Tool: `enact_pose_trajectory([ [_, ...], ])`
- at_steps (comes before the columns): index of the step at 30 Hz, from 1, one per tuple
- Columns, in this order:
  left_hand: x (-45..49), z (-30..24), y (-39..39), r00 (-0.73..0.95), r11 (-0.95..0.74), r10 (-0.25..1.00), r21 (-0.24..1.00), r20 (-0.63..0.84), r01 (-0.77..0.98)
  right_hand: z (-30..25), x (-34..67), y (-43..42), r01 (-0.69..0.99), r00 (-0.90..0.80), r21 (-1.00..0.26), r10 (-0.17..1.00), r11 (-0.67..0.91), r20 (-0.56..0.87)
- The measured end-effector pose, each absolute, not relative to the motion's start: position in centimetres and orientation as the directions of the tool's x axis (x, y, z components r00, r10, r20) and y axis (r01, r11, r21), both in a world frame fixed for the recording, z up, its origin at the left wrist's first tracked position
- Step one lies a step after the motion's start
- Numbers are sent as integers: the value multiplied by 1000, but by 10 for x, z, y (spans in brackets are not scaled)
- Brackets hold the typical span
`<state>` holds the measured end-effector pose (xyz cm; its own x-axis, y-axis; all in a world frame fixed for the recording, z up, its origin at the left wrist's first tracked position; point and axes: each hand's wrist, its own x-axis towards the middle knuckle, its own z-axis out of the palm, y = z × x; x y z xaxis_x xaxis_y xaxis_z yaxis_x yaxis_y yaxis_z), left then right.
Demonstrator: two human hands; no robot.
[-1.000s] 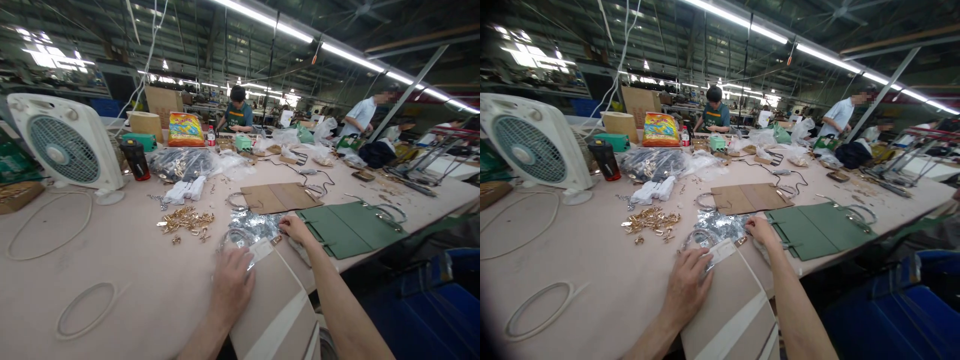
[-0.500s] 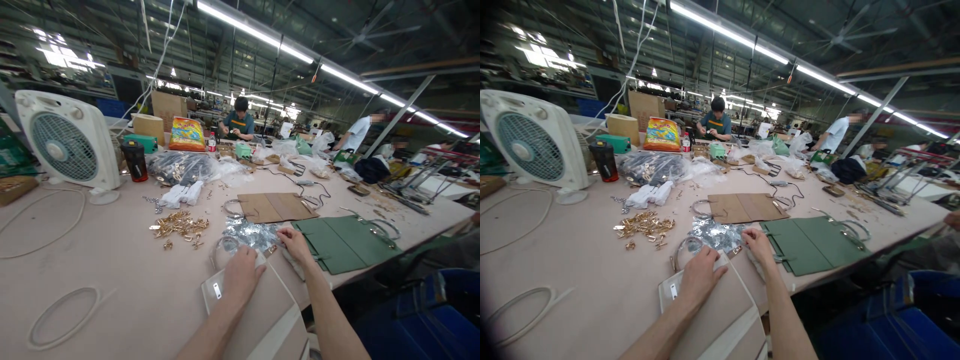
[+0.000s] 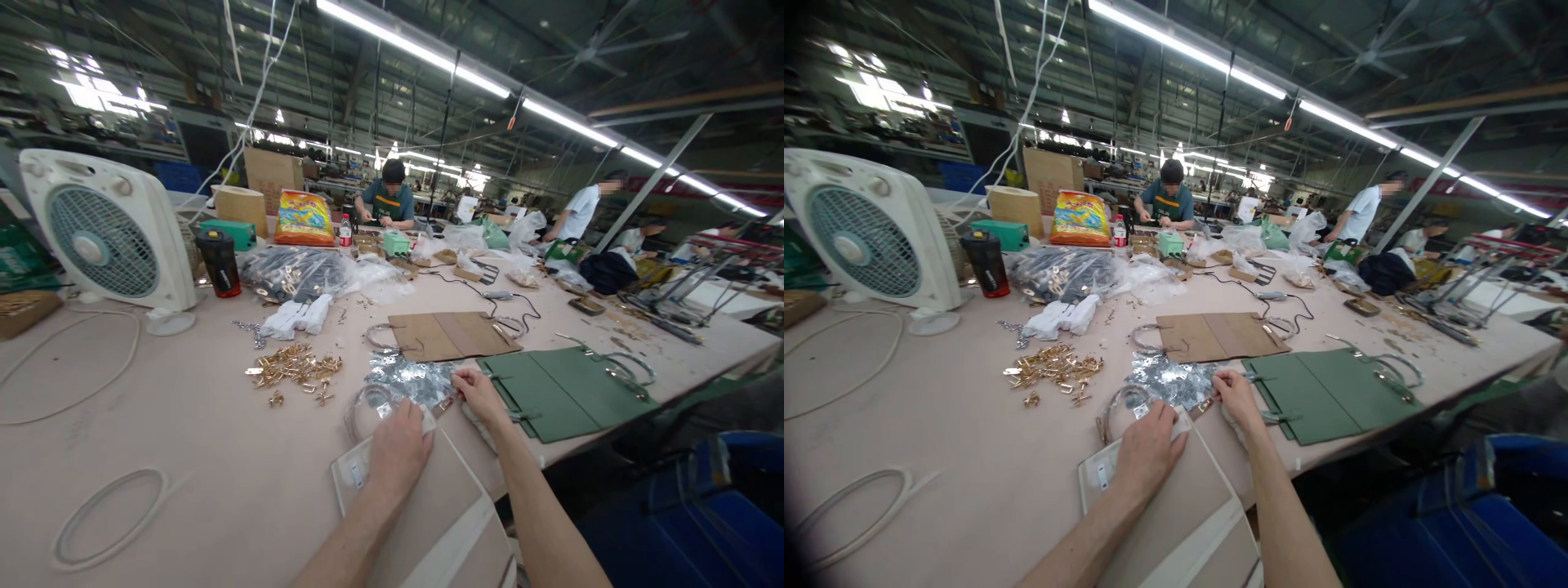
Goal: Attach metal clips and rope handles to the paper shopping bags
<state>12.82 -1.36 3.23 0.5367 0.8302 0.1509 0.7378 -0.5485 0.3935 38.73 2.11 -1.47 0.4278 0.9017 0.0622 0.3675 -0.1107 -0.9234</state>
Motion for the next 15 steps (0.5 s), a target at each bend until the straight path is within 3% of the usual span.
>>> enact_pose_trajectory([
  [11, 131, 32, -17, 512, -501, 853, 446, 106, 742, 1, 380, 18, 339, 562, -940, 811, -45, 163],
  [15, 131, 33, -18, 534, -534, 836, 403, 125, 743, 11, 370, 7, 297, 506, -955, 848, 0, 157],
])
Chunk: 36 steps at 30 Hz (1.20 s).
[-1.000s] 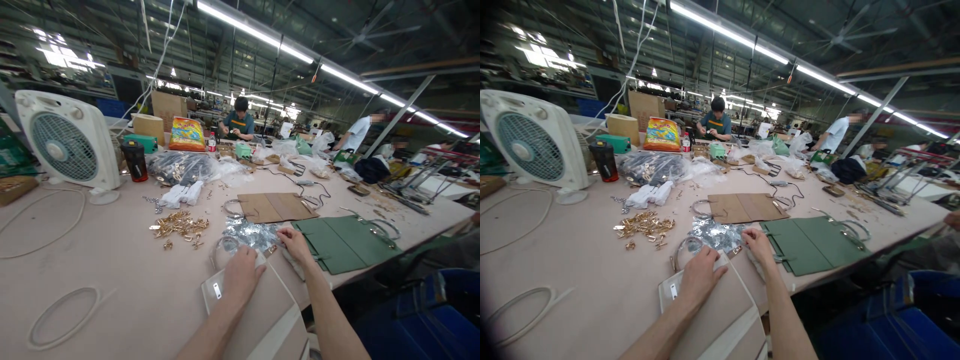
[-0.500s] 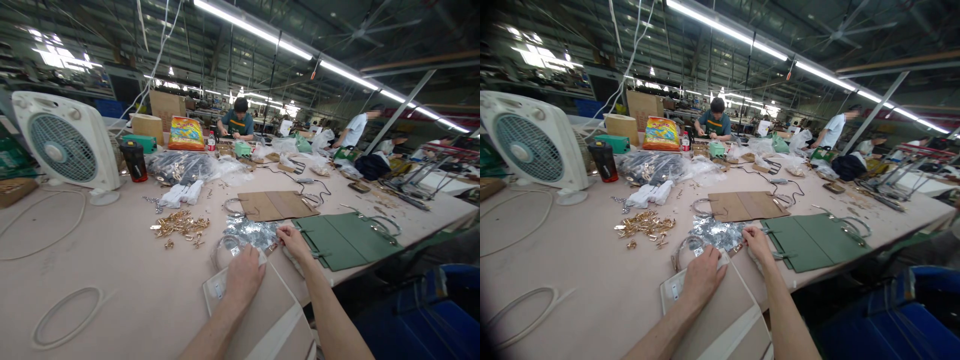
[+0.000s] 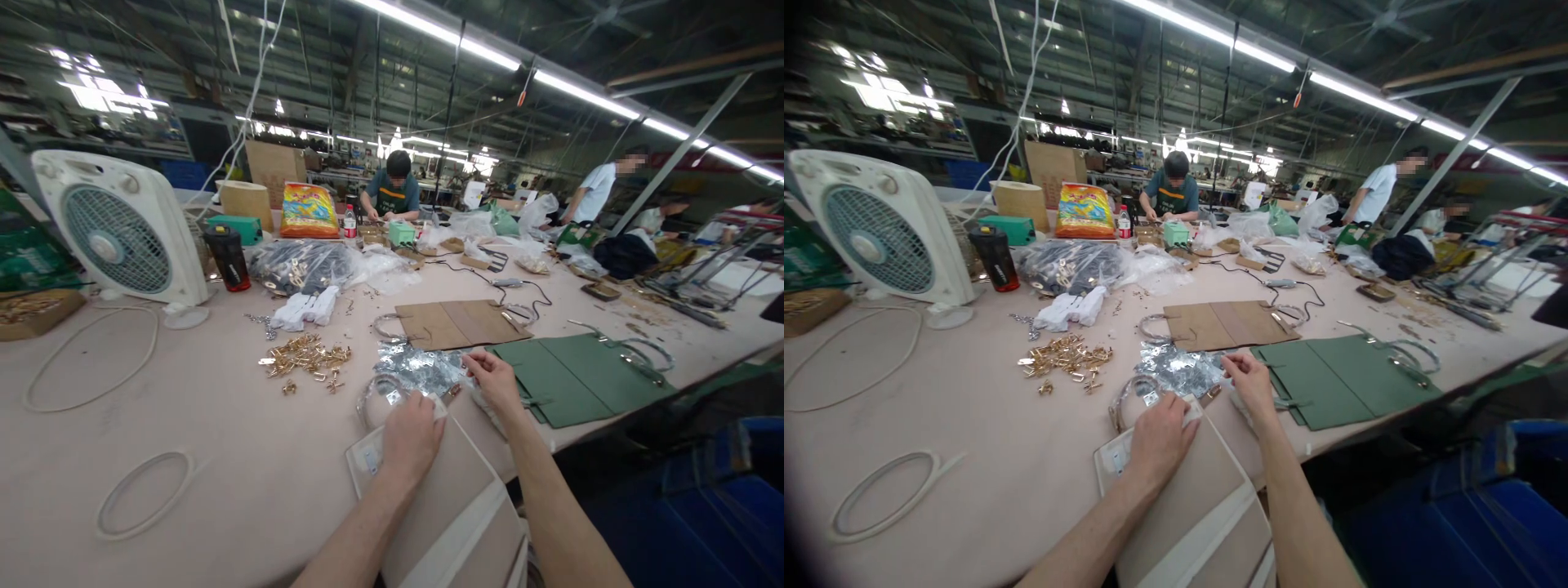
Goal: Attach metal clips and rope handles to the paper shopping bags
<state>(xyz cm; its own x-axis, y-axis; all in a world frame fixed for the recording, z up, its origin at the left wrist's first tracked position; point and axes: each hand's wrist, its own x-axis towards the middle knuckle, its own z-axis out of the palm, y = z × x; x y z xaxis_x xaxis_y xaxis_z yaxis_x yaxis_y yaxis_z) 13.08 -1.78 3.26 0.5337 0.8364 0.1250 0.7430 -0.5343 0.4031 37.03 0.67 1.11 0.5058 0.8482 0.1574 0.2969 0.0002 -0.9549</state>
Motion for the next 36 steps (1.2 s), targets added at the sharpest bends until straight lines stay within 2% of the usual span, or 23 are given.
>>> enact_pose_trajectory([
  [10, 132, 28, -17, 562, -580, 810, 379, 171, 721, 20, 331, -18, 205, 244, -979, 969, -19, 33],
  [18, 130, 25, -17, 531, -536, 834, 443, 149, 719, 22, 330, -27, 183, 92, -980, 993, -84, -68],
  [24, 130, 26, -16, 499, -490, 858, 489, 123, 722, 23, 332, -31, 279, -69, -959, 994, -57, -79],
  [29, 130, 25, -15, 496, -483, 860, 504, 119, 716, 22, 335, -28, 327, -138, -945, 988, -18, -67],
  [36, 129, 26, -15, 498, -476, 860, 520, 110, 709, 22, 333, -24, 341, -143, -939, 985, -41, -94],
])
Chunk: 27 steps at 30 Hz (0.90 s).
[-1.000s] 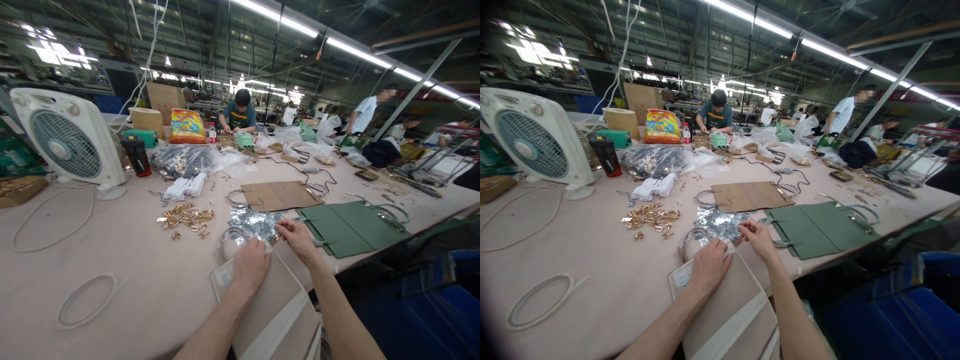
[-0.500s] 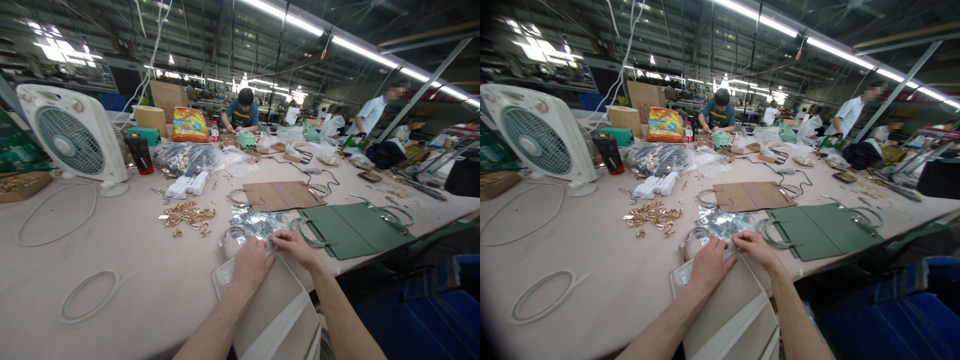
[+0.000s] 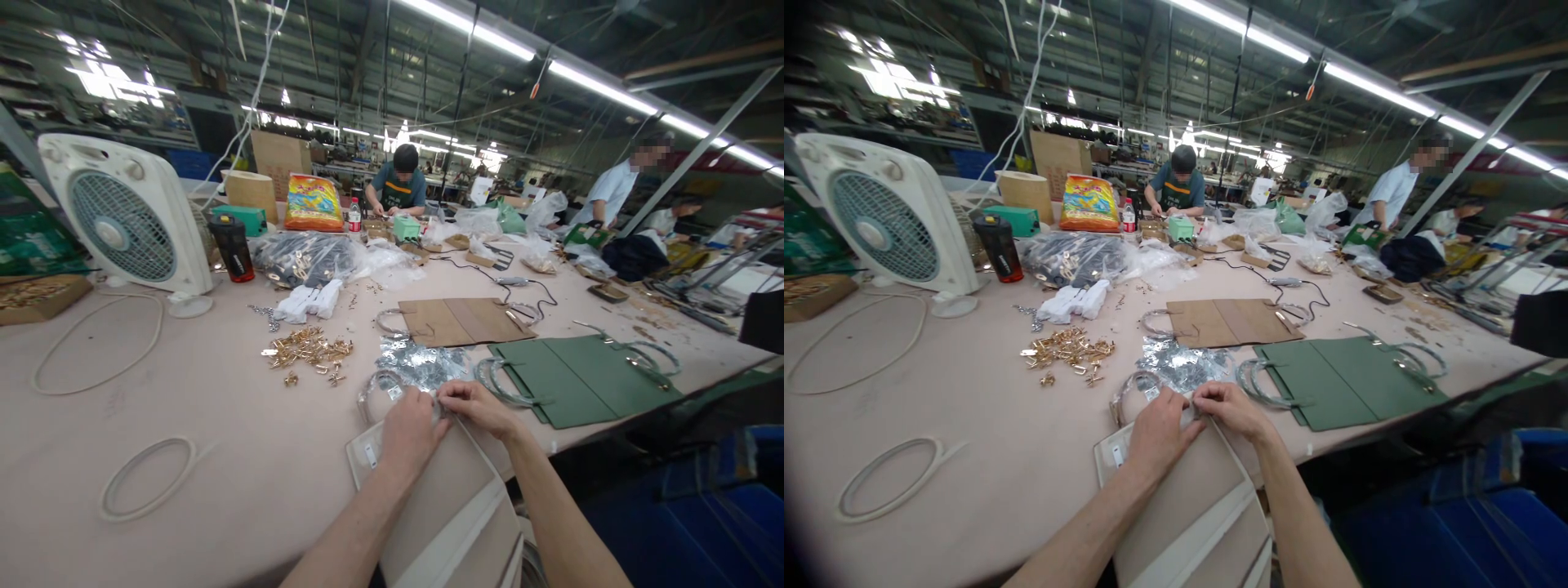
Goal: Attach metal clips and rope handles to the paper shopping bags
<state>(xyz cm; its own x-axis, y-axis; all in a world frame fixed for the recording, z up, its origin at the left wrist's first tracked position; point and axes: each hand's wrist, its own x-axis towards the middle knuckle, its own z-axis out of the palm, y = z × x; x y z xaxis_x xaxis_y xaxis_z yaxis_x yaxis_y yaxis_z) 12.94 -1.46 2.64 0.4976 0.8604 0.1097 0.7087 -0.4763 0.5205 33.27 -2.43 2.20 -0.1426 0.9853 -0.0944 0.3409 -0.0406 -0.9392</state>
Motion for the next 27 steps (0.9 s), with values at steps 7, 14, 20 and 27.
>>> enact_pose_trajectory([
  [7, 128, 28, -14, 499, -474, 860, 528, 105, 704, 23, 326, -23, 378, -135, -926, 990, 6, -48],
  [14, 128, 25, -14, 494, -479, 860, 538, 130, 694, 25, 323, -23, 403, -108, -915, 993, 8, -39],
  [20, 127, 24, -14, 488, -486, 860, 536, 150, 691, 27, 325, -25, 371, -135, -929, 990, 2, -52],
  [27, 127, 22, -14, 494, -492, 856, 534, 153, 687, 28, 326, -26, 351, -146, -936, 986, -19, -75],
])
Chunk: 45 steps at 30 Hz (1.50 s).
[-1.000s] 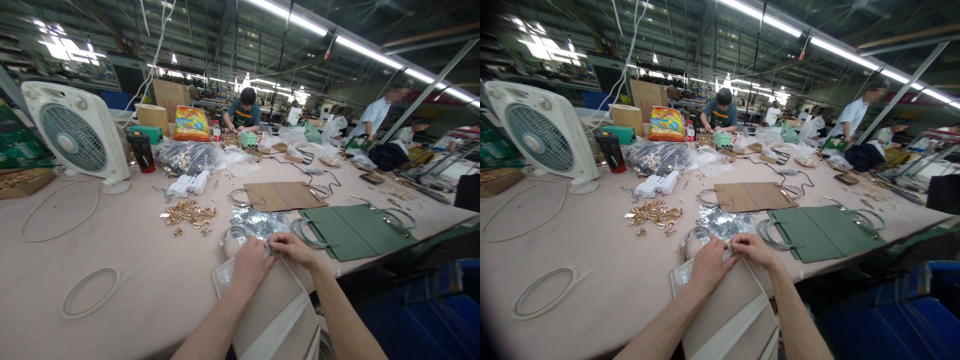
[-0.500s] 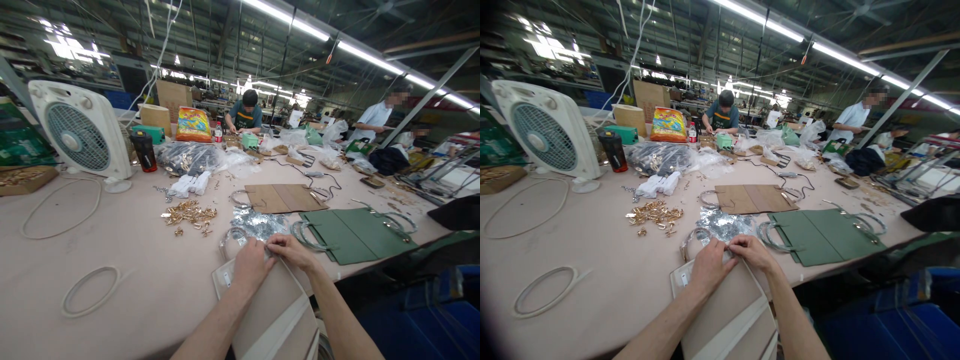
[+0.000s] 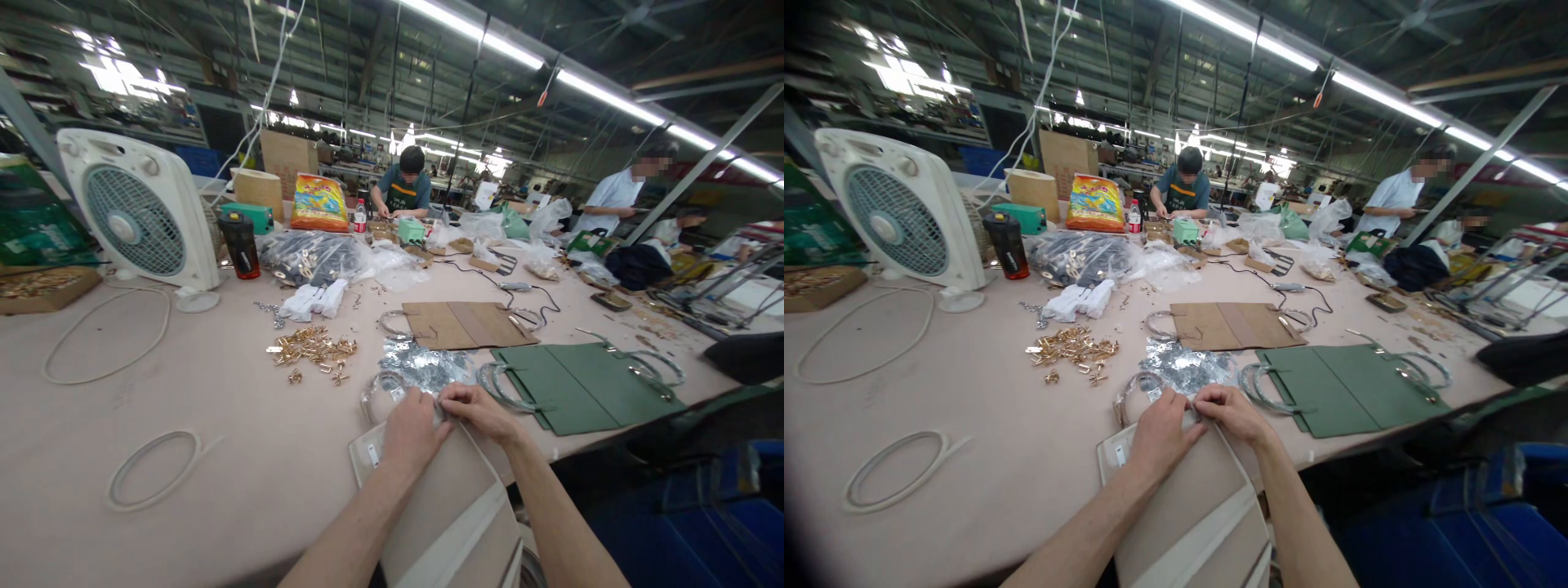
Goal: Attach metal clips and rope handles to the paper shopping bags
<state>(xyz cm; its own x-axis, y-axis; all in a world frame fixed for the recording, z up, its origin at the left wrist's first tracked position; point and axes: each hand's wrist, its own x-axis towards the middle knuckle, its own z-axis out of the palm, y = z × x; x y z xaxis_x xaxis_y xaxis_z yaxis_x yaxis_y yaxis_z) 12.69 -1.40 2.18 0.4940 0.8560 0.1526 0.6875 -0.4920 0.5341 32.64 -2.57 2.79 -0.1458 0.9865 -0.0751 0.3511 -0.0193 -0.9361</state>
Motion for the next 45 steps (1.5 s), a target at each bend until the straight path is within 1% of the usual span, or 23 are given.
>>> enact_pose_trajectory([
  [6, 126, 25, -14, 495, -482, 859, 542, 134, 688, 31, 322, -25, 372, -134, -928, 988, -27, -82],
  [14, 126, 25, -13, 492, -476, 861, 547, 130, 688, 26, 316, -25, 461, -92, -886, 996, 38, -5],
  [20, 126, 25, -14, 492, -478, 860, 548, 133, 687, 20, 315, -24, 503, -97, -861, 995, 74, 29],
  [23, 126, 26, -14, 486, -480, 861, 547, 148, 685, 19, 313, -24, 507, -93, -858, 995, 85, 44],
  [27, 126, 26, -14, 479, -468, 867, 563, 140, 682, 16, 311, -26, 511, -4, -858, 998, 53, 58],
  [31, 126, 25, -13, 484, -472, 863, 564, 141, 677, 13, 316, -32, 450, -43, -888, 995, 99, 89],
  [35, 124, 23, -13, 488, -483, 858, 571, 158, 664, 11, 322, -37, 419, -55, -904, 996, 85, 68],
  [38, 121, 22, -14, 517, -516, 835, 587, 186, 623, 10, 321, -41, 406, -31, -910, 997, 77, 71],
  [41, 116, 20, -16, 576, -584, 784, 590, 231, 557, 8, 316, -46, 398, 2, -914, 997, 75, 82],
  [43, 114, 19, -16, 621, -632, 743, 566, 249, 529, 7, 312, -49, 408, 32, -910, 994, 81, 103],
  [45, 112, 18, -16, 664, -683, 701, 516, 260, 518, 6, 308, -50, 423, 55, -902, 991, 91, 126],
])
